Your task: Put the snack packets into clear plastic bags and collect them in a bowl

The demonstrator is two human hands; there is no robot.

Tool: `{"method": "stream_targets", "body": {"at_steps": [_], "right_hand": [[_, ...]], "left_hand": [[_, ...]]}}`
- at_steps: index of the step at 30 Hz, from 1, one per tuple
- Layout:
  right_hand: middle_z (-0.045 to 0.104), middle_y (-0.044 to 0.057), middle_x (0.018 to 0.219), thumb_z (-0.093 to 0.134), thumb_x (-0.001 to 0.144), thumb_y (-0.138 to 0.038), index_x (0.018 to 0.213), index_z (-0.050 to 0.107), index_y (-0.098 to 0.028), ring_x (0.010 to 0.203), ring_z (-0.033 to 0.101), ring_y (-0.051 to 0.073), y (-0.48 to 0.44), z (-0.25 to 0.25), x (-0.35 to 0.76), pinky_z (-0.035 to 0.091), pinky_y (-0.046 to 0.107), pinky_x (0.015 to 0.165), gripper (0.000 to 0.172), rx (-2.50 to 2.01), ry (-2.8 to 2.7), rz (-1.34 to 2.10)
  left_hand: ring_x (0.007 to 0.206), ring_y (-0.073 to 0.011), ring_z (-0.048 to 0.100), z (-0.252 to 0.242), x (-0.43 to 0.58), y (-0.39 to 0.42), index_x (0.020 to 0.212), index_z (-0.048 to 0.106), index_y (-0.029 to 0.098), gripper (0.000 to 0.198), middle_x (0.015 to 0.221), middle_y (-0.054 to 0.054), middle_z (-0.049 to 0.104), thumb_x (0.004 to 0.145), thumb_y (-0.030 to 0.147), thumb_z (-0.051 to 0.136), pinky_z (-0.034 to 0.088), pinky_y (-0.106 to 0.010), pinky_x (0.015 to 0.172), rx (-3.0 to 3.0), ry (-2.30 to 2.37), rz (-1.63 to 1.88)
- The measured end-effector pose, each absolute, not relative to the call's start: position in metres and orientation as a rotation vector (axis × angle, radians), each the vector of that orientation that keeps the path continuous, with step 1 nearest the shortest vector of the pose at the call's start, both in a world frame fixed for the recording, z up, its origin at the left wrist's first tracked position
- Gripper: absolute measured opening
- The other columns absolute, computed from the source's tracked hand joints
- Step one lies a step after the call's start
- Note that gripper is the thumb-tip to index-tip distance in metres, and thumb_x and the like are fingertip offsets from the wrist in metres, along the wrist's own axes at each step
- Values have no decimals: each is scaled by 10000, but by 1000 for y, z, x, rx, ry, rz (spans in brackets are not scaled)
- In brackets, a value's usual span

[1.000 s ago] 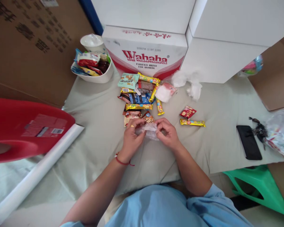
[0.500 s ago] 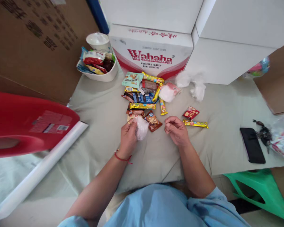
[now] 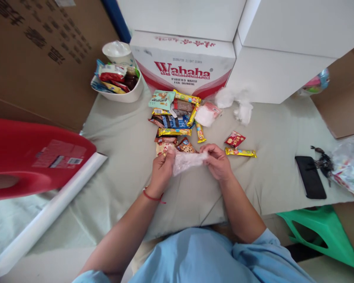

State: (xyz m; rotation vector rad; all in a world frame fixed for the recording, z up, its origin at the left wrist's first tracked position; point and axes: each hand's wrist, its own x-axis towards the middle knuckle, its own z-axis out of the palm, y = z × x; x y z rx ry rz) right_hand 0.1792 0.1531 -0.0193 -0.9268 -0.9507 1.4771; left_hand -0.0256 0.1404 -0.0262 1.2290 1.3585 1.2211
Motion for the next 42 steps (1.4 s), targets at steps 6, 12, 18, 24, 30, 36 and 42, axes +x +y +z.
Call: {"method": "stream_targets", "body": {"at_steps": [6,12,18,24,30,36,42], "right_hand": [[707,18,884,814,767,-406,844,631,-249,615,521,134,153,-13,182,412,249,536,253,-867,-881,1599],[647,10,757,768,728,-296,788,649,-237,649,519,157,153,-13,176,421,272,599,146,-904,-932,1567],[678,70,1160,672,858,-706,1091,674,-297,969,640,233,156,-20,176,560,362,779,470,-971,-902,1501],[716,35,1129,924,726,-509,1222,686,-305,996,665,214,152,-34,167,563,337,861,587,-1119,-1102,1428],[645,-31,758,929,721,-492,920,730,-245,617,534,121,156,-30,173,476,252,570,374,-1134,-882,1474],[612,-38,723,930,717,-498,901,722,-254,590,508,117,155,-25,178,453,239,539,370,-1092,-873,1493],[661,10,886,790,853,-615,1087,760,-277,749,569,166,151,-31,178,503,299,705,412,-1165,-1198,1257]], "left_hand": [[1119,-231,640,-22,-26,140,1284,687,257,441,1249,-90,670,854,334,745,513,-367,988,1447,1153,1234],[773,-167,617,-26,-18,133,1023,661,204,241,853,-30,677,972,439,646,495,-288,737,1374,1123,1098],[685,-139,539,-26,-22,137,944,571,218,290,774,16,607,1059,471,490,406,-273,671,1394,1489,1301],[647,-136,476,-25,-22,135,907,553,227,379,720,33,531,1056,570,491,367,-277,638,1361,1434,1361],[645,-120,448,-29,-24,148,854,521,233,420,710,46,491,981,623,611,395,-258,646,867,1259,1552],[786,-150,652,-26,-29,150,1100,606,244,359,1002,-32,706,866,499,697,493,-278,696,709,1038,1374],[626,-113,479,-23,-24,144,832,649,206,353,692,32,582,849,545,749,395,-255,624,1040,1257,1175]]}}
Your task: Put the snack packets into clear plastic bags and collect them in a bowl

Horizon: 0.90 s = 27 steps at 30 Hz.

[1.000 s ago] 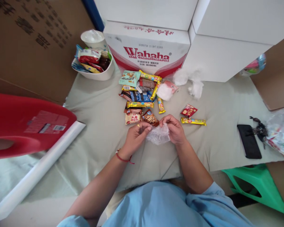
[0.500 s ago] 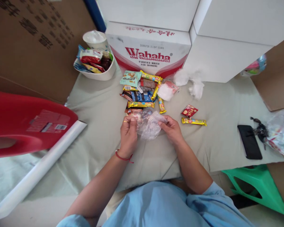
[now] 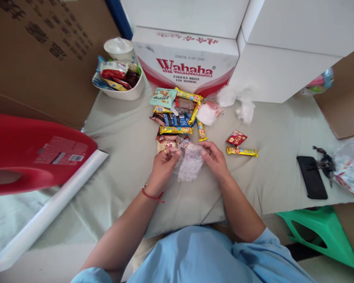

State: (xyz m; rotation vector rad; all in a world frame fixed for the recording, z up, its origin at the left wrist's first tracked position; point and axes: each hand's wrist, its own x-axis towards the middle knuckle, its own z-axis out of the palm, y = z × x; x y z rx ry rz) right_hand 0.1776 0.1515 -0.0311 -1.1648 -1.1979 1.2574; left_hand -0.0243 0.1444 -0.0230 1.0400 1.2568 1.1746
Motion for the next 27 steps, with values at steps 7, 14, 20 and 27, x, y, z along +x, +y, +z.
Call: {"method": "stream_targets", "body": {"at_steps": [7,14,20,27], "right_hand": [[666,52,1063,778,915,-450,964,822,-315,1026,632,218,153,-28,178,522,381,916,150,-1176,-1337,921],[669,-4,773,777,903,-468,975,822,-271,685,554,150,145,-12,203,487,307,686,215,-1310,-1261,869],[595,-15,673,821,833,-474,900,787,-229,584,480,120,112,3,246,388,272,539,257,-1389,-1100,947],[597,-10,682,865,683,-534,905,769,-202,574,447,128,81,2,294,360,283,522,411,-1709,-1007,986]], "left_hand": [[567,-109,388,-25,-24,144,836,612,219,439,614,63,451,925,646,660,333,-255,569,1041,1255,1291],[488,-87,301,-29,-32,157,790,508,237,523,574,83,386,880,719,690,265,-246,480,773,1191,1514],[501,-81,278,-28,-37,165,784,468,239,538,600,83,348,866,723,689,255,-243,480,711,1174,1540],[464,-75,331,-31,-32,164,797,546,227,509,594,74,416,825,700,730,271,-238,441,776,1103,1419]]}}
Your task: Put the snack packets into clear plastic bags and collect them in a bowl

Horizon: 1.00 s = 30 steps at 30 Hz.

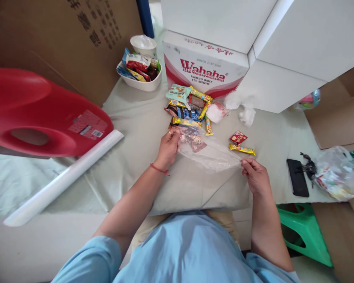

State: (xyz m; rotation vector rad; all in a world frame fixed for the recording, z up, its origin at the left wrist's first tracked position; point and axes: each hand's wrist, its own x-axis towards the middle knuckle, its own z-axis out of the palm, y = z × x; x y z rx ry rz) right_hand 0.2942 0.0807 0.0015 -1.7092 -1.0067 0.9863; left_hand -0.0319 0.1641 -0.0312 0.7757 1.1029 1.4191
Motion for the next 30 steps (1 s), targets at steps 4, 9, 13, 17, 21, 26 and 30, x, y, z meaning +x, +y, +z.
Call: {"method": "stream_targets", "body": {"at_steps": [4,9,13,17,21,26,30], "right_hand": [[714,61,867,772,785,-543,970,756,-176,740,591,189,74,4,286,482,339,689,411,-1880,-1095,458],[715,66,939,637,983,-435,998,751,-238,849,635,225,70,17,213,513,375,793,228,-1557,-1569,305],[684,105,1084,674,975,-378,1147,756,-280,1006,610,288,83,13,162,507,453,910,215,-1382,-1950,256],[678,142,1191,664,980,-333,1244,740,-248,1057,562,321,106,-1,156,468,488,950,288,-1452,-2123,128],[716,108,983,534,1029,-221,1049,783,-238,908,553,274,121,-13,166,467,427,857,251,-1480,-2166,158],[721,106,962,525,1022,-216,1007,770,-228,918,587,269,120,-23,169,480,416,853,245,-1461,-2157,248],[721,103,946,545,1002,-209,979,761,-229,931,612,269,118,-26,169,492,407,857,218,-1458,-2126,316]], "left_hand": [[413,-89,386,-29,-28,160,842,591,218,464,555,76,445,853,669,699,278,-246,415,784,1039,1304],[415,-95,481,-25,-28,157,929,620,206,472,618,53,540,908,677,605,253,-234,400,752,1019,1210],[422,-86,499,-24,-30,159,933,599,208,469,638,46,567,893,676,603,253,-227,397,732,990,1187],[441,-81,511,-25,-32,160,897,564,220,330,644,62,576,785,459,761,285,-216,419,731,966,1166],[443,-72,491,-29,-33,162,840,578,202,268,594,70,561,729,301,800,308,-210,454,759,988,1172],[441,-79,478,-32,-31,163,847,617,189,269,572,64,564,780,380,794,312,-220,471,804,1008,1169],[445,-79,466,-35,-30,163,822,614,193,290,552,69,556,779,407,805,317,-222,490,842,1026,1175]]}}
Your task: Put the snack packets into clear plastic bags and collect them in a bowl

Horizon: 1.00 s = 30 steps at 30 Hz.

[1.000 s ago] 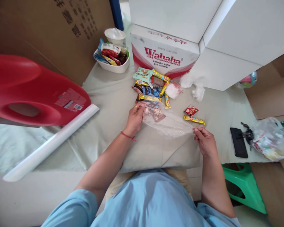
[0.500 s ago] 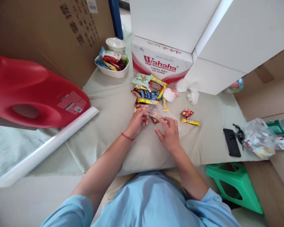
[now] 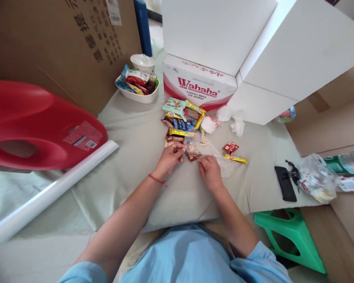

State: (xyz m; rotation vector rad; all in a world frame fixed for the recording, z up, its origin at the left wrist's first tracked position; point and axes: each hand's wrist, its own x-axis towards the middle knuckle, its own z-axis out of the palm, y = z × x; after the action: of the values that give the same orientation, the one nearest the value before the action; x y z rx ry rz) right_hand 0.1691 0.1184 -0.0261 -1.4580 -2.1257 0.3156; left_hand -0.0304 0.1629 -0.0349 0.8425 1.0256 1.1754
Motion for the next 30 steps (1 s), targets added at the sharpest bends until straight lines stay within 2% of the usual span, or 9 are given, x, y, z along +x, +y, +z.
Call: {"method": "stream_targets", "body": {"at_steps": [3,6,8,12,17,22,24,26,30], "right_hand": [[719,91,939,566,979,-213,983,754,-230,908,631,254,117,-24,171,502,395,846,189,-1429,-2086,395],[689,50,896,591,989,-285,1083,739,-229,735,598,191,115,-17,169,501,346,743,184,-1438,-1943,507],[655,25,882,626,998,-371,1144,727,-235,653,543,155,116,-10,164,484,320,687,223,-1456,-1850,532],[623,38,972,751,919,-490,1183,724,-251,651,496,139,127,-1,150,463,304,634,357,-1405,-1783,543],[639,54,937,702,948,-524,929,760,-253,716,530,165,141,1,144,423,293,602,279,-1305,-1695,678],[592,-2,801,719,936,-534,858,699,-236,693,483,147,126,5,146,403,293,672,308,-1312,-1438,898],[565,-24,744,750,905,-559,845,672,-231,669,476,134,113,6,141,396,276,664,342,-1267,-1264,1092],[567,-34,731,804,855,-567,826,659,-226,654,485,119,97,8,133,399,257,649,372,-1197,-1066,1285],[670,-3,863,891,782,-512,812,654,-209,658,516,94,67,24,118,445,223,612,386,-1019,-677,1641]], "left_hand": [[453,-80,453,-37,-30,163,812,625,191,270,530,72,544,795,411,780,319,-223,505,868,1032,1177],[468,-81,446,-38,-29,163,816,645,185,269,539,69,548,801,423,768,328,-228,520,891,1022,1175],[487,-80,449,-37,-29,162,819,655,182,279,564,67,554,800,434,772,336,-230,533,904,1008,1177],[555,-92,479,-32,-29,158,828,678,180,314,637,42,603,799,469,798,364,-236,571,959,918,1161],[690,-122,562,-26,-26,153,831,675,186,334,736,14,650,834,494,806,465,-264,710,1013,793,1228],[833,-142,642,-16,-16,146,880,611,217,375,900,-15,707,823,527,812,512,-271,785,776,799,1367],[846,-140,664,-9,-9,142,893,553,231,373,914,-7,712,834,505,800,525,-263,774,634,824,1382],[772,-126,656,-1,-1,138,897,496,241,362,845,21,681,861,474,771,529,-244,719,537,878,1401],[533,-85,551,7,4,127,927,430,253,301,712,82,563,942,443,663,426,-188,501,472,1129,1506]]}}
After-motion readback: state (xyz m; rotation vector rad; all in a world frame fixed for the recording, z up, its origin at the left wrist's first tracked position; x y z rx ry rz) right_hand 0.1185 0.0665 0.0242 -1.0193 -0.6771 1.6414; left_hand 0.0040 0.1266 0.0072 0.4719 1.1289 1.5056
